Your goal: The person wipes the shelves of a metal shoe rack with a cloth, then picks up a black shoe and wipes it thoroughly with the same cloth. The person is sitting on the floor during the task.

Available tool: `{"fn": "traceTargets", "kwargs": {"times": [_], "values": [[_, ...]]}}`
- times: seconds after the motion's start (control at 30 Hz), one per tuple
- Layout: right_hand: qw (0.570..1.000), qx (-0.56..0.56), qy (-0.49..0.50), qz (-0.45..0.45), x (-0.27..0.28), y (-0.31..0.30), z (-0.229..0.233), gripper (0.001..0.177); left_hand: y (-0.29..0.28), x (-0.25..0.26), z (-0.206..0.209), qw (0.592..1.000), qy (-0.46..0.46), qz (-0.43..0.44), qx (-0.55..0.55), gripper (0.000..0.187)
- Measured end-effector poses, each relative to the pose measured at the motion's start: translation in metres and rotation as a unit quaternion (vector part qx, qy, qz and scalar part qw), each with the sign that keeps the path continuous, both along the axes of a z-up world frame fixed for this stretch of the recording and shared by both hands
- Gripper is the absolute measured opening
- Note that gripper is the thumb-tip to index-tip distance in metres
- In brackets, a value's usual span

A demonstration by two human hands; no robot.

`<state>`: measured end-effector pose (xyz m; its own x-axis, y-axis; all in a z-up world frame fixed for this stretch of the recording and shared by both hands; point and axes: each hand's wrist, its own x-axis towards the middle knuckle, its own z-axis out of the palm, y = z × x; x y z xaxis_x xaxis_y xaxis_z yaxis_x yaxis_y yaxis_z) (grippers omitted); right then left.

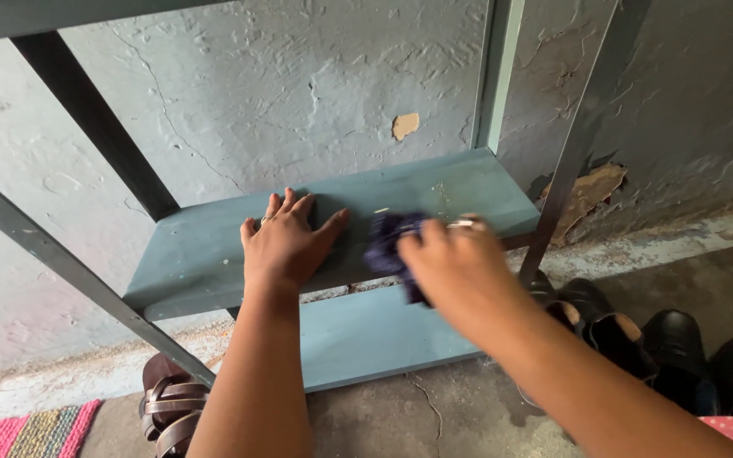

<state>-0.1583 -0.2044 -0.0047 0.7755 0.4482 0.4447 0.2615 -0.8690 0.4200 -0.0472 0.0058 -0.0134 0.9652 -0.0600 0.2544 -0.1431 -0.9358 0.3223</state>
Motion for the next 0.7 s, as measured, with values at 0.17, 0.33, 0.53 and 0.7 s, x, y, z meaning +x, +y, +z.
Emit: {"fn": "traceTargets", "kwargs": {"times": [0.17,0.33,0.53,0.7], "values": [[0.935,0.305,0.093,0.158,0.015,0.047,0.004,0.029,0.003,0.009,0.003,0.996,0.033,-0.001,-0.087,0.076],[0.928,0.346,0.116,0.072,0.054,0.022,-0.009,0.033,0.007,0.009,-0.001,0.991,0.003,-0.013,-0.131,0.073],[0.93,0.316,0.037,-0.182,0.101,-0.046,0.002,0.048,0.003,0.0,0.007,0.99,-0.001,0.007,-0.144,0.073],[0.937,0.309,-0.051,-0.153,0.123,-0.028,-0.007,0.075,0.003,-0.004,0.01,0.976,-0.108,0.023,-0.186,0.072]]}}
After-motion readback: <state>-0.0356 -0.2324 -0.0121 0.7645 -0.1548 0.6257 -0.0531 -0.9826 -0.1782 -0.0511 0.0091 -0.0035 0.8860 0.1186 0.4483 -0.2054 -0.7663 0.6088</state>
